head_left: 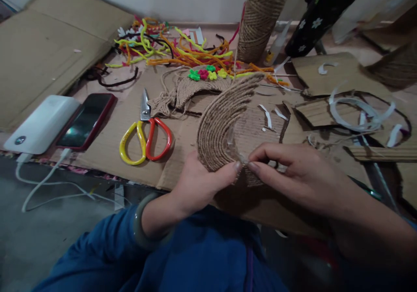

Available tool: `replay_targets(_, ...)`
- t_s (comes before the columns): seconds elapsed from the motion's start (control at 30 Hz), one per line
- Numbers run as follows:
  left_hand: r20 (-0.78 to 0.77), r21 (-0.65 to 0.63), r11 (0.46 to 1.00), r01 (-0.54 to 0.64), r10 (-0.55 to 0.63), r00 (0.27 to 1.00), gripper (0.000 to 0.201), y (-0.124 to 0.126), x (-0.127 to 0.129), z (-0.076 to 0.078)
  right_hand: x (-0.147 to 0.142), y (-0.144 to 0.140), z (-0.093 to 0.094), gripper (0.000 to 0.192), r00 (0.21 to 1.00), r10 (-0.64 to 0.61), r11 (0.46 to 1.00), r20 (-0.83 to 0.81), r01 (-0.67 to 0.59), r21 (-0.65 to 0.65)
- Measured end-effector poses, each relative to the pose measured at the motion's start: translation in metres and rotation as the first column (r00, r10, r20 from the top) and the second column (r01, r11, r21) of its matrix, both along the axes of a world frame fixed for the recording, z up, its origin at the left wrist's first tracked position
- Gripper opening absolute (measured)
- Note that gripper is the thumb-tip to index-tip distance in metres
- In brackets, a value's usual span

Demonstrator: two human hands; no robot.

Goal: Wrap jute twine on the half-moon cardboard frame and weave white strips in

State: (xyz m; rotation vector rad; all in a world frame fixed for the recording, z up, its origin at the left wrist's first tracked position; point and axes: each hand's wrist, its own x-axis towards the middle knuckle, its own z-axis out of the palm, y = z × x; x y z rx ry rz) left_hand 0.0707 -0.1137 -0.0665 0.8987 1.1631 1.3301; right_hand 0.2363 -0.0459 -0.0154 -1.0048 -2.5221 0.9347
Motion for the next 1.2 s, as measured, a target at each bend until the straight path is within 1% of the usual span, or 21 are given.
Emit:
replay_targets(0.13,0.040,0.014,1.000,-0.022,0.021,0.999,0.017,-0.001,0.000,-0.001,-0.001,0.000,0.000,0.018,1.000,-0.001,1.000,-0.003,0.001,0.009)
replay_targets(0.2,0.094,0.022,0.999,-0.029,0.027,0.995,0.017,0.000,0.000,-0.001,-0.002,-0.001,0.000,0.018,0.999,-0.016,1.000,-0.028,0.016,0.019)
replay_targets(0.33,0.232,0.049,0.999,0.024,-0.034,0.972,0.016,0.001,0.001,0.000,-0.008,-0.006,-0.002,0.015,0.991,-0.080,0.994,-0.105,0.088,0.068)
replay_targets(0.4,0.242,0.048,0.999,0.019,-0.030,0.970,0.013,0.001,0.002,0.000,-0.011,-0.009,-0.004,0.014,0.983,-0.100,0.986,-0.153,0.119,0.116)
replay_targets(0.47,0.227,0.037,0.999,-0.009,0.000,0.974,0.011,0.001,0.002,-0.001,-0.013,-0.011,-0.005,0.015,0.979,-0.091,0.984,-0.185,0.117,0.136)
replay_targets(0.6,0.193,0.045,0.998,-0.044,0.034,0.981,0.011,0.001,0.000,-0.003,-0.011,-0.011,-0.005,0.019,0.979,-0.037,0.996,-0.200,0.052,0.072)
replay_targets(0.73,0.191,0.020,0.998,-0.059,0.055,0.980,0.013,0.001,0.000,-0.002,-0.009,-0.009,-0.006,0.014,0.981,-0.066,0.998,-0.182,0.068,0.008)
replay_targets(0.83,0.227,-0.004,0.999,-0.043,0.042,0.973,0.012,0.002,0.001,-0.001,-0.010,-0.009,-0.008,0.015,0.981,-0.091,0.995,-0.170,0.097,0.028)
replay_targets(1.0,0.287,-0.007,1.000,-0.011,0.012,0.958,0.009,0.003,0.002,0.000,-0.014,-0.012,-0.009,0.013,0.974,-0.114,0.988,-0.197,0.132,0.078)
replay_targets(1.1,0.303,-0.010,0.999,-0.038,0.040,0.952,0.012,0.004,0.002,0.001,-0.011,-0.009,-0.009,0.014,0.977,-0.079,0.994,-0.197,0.091,0.053)
replay_targets(1.2,0.318,-0.011,0.998,-0.057,0.057,0.947,0.018,0.006,0.002,0.001,-0.005,-0.003,-0.008,0.023,0.982,-0.054,0.998,-0.182,0.061,0.034)
